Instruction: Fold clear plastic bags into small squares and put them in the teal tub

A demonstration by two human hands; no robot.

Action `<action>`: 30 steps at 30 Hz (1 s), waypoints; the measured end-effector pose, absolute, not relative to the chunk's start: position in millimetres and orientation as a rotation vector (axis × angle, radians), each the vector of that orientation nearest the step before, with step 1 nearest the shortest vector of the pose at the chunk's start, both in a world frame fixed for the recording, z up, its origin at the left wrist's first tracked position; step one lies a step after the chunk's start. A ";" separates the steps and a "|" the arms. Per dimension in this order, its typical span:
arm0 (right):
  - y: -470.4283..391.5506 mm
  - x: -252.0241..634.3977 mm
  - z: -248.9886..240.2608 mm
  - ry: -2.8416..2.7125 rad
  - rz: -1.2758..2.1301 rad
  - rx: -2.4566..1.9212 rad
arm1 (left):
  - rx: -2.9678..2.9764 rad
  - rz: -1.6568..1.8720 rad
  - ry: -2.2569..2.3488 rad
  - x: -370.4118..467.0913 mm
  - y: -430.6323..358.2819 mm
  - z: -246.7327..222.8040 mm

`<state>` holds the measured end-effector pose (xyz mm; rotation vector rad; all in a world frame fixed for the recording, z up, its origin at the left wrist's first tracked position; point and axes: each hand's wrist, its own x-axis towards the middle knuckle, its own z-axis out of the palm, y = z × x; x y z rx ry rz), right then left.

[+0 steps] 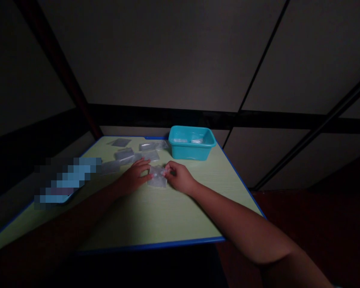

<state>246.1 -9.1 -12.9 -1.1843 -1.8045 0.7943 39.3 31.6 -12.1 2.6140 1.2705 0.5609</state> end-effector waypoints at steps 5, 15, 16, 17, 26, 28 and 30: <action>-11.7 247.2 -9.0 -1.829 0.821 -1.081 | 2.438 0.699 1.189 41.1 27.5 -0.2; -13.0 255.5 -4.4 -1.953 0.798 -0.965 | 1.901 0.800 0.844 44.7 22.2 -5.8; -12.9 256.3 -3.8 -1.975 0.787 -0.943 | 1.897 0.792 0.818 45.2 20.9 -5.5; -12.8 257.0 -3.3 -1.997 0.771 -0.925 | 1.912 0.788 0.799 45.6 19.5 -4.1; -12.5 256.6 -4.4 -1.918 0.792 -0.911 | 2.096 0.900 0.881 46.4 11.8 10.6; -13.7 255.6 -3.9 -1.915 0.820 -0.903 | 2.032 0.914 0.880 47.4 11.3 7.6; -15.7 254.6 -2.9 -1.939 0.833 -0.884 | 2.033 0.910 0.874 48.2 10.1 6.1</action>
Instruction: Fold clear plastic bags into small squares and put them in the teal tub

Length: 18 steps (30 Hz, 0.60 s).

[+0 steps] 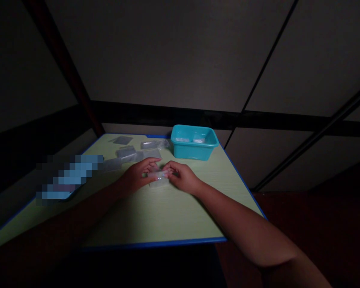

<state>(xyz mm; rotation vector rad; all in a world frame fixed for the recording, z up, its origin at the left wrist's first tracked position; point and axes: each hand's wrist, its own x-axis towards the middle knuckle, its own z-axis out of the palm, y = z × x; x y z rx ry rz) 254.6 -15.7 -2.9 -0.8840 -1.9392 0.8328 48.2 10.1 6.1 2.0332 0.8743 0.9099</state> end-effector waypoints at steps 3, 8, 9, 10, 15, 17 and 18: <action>-18.7 253.5 -1.8 -1.993 0.825 -0.853 | 2.198 0.894 0.884 48.4 7.5 9.0; -20.1 251.8 -2.7 -1.921 0.869 -0.859 | 2.394 0.864 0.925 47.4 3.5 16.6; -19.7 251.4 -3.2 -1.888 0.895 -0.865 | 2.388 0.861 0.947 47.6 3.0 17.3; -19.0 251.0 -4.0 -1.856 0.924 -0.872 | 2.372 0.863 0.968 47.8 2.5 17.8; -13.2 249.6 -11.0 -1.661 1.182 -0.887 | 2.088 0.944 1.094 49.9 3.0 18.2; -10.9 249.0 -13.8 -1.557 1.295 -0.875 | 1.924 0.971 1.119 51.0 4.7 17.4; -10.2 248.8 -14.7 -1.515 1.330 -0.873 | 1.845 0.988 1.112 51.6 5.6 16.7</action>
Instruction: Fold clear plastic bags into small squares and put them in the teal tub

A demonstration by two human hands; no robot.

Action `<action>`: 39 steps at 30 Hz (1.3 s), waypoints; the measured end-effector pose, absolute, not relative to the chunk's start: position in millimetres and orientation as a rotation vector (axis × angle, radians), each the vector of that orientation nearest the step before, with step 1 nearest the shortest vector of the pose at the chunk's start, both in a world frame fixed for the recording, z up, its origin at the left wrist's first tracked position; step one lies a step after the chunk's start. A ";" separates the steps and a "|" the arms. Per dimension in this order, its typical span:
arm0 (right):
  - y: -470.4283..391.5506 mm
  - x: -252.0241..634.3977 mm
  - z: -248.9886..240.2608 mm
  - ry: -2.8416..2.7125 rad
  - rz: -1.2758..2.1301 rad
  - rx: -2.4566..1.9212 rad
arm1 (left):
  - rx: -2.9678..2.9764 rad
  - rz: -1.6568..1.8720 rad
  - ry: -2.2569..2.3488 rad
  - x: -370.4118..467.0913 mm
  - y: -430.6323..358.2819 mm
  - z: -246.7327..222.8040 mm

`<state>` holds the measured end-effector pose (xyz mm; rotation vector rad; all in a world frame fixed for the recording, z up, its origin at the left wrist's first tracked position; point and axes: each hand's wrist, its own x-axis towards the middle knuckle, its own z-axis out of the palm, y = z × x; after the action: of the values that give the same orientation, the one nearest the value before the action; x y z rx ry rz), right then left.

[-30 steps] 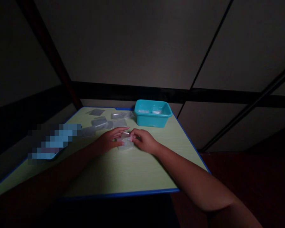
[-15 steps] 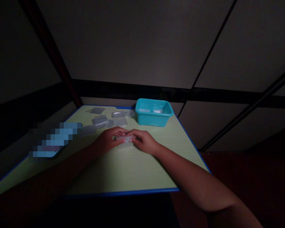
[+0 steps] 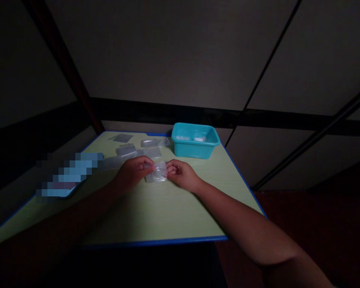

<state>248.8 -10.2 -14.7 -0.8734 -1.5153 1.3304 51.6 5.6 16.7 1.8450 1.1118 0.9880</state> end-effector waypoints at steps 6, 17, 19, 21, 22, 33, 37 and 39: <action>-10.8 248.5 -12.2 -1.394 1.384 -0.859 | 1.525 1.006 1.073 56.2 7.4 13.1; -11.0 249.0 -8.7 -1.307 1.370 -0.887 | 1.219 0.822 1.030 56.7 3.6 13.5; -11.9 248.1 -7.2 -1.258 1.383 -0.937 | 1.193 0.827 1.011 57.7 3.0 10.6; -13.1 246.4 -6.4 -1.207 1.405 -0.986 | 1.174 0.849 1.002 59.2 2.7 6.8; -13.6 245.3 -6.4 -1.179 1.425 -1.006 | 1.164 0.867 1.004 60.0 2.6 5.0; -11.5 239.0 -10.7 -1.025 1.561 -1.058 | 1.107 0.989 1.014 66.2 0.0 2.2; -10.6 238.3 -10.0 -1.027 1.534 -1.045 | 1.109 1.012 0.997 67.1 -1.5 0.6; -9.7 238.6 -10.1 -1.032 1.500 -1.044 | 1.112 0.986 0.998 67.1 -3.6 0.8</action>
<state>238.6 -9.7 -10.1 -1.0442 -1.0316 1.5004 67.1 -3.6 0.8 1.1117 0.9977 0.9859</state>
